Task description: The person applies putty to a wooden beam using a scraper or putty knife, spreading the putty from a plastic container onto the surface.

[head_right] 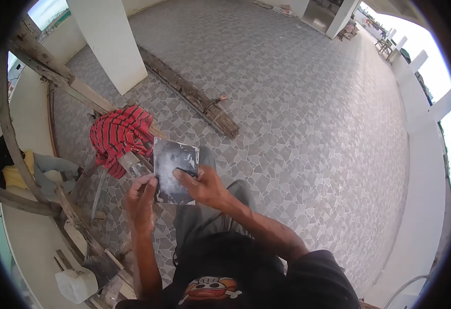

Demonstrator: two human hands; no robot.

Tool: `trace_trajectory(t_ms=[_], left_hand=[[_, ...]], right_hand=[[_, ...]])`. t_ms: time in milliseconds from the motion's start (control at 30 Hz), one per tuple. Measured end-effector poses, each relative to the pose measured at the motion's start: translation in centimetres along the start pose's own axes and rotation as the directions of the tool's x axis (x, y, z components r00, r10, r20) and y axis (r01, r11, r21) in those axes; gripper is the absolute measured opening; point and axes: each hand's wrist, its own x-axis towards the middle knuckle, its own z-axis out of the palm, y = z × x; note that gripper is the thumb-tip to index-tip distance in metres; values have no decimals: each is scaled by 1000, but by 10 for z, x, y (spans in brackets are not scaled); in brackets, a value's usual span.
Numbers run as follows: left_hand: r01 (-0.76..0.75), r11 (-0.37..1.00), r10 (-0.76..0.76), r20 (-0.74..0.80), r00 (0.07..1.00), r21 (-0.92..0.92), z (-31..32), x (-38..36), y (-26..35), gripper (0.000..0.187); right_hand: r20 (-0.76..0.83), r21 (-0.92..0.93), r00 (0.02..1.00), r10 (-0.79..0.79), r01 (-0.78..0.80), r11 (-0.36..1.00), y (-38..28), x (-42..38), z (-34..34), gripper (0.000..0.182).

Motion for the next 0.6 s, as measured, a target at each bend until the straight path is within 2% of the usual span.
trace_trajectory(t_ms=[33, 67, 133, 233, 333, 467, 533, 600], left_hand=[[5, 995, -2, 37, 999, -95, 1, 0, 2, 18], [30, 984, -19, 67, 998, -175, -1, 2, -2, 17], [65, 979, -48, 89, 995, -193, -3, 1, -3, 16], [132, 985, -123, 88, 989, -110, -10, -1, -1, 15], [127, 987, -116, 112, 987, -101, -15, -5, -7, 14], [171, 977, -151, 157, 976, -125, -25, -15, -9, 14], [180, 977, -159, 176, 971, -110, -32, -17, -9, 16], [122, 990, -108, 171, 979, -72, -38, -18, -9, 16]], right_hand=[[-45, 66, 998, -45, 48, 997, 8, 3, 1, 27], [-55, -2, 998, 15, -15, 1000, 11, 5, -2, 27], [-72, 67, 997, -10, 14, 998, 13, 6, 0, 26], [-40, 166, 999, -12, 19, 986, 24, 11, 0, 25], [-54, 262, 999, -10, 23, 965, 22, 13, 2, 23], [-22, 301, 999, 27, -19, 953, 16, 13, 1, 24], [8, 441, 998, 56, -54, 896, 17, 16, 3, 23], [49, 548, 993, 107, -116, 828, 21, 20, 2, 23]])
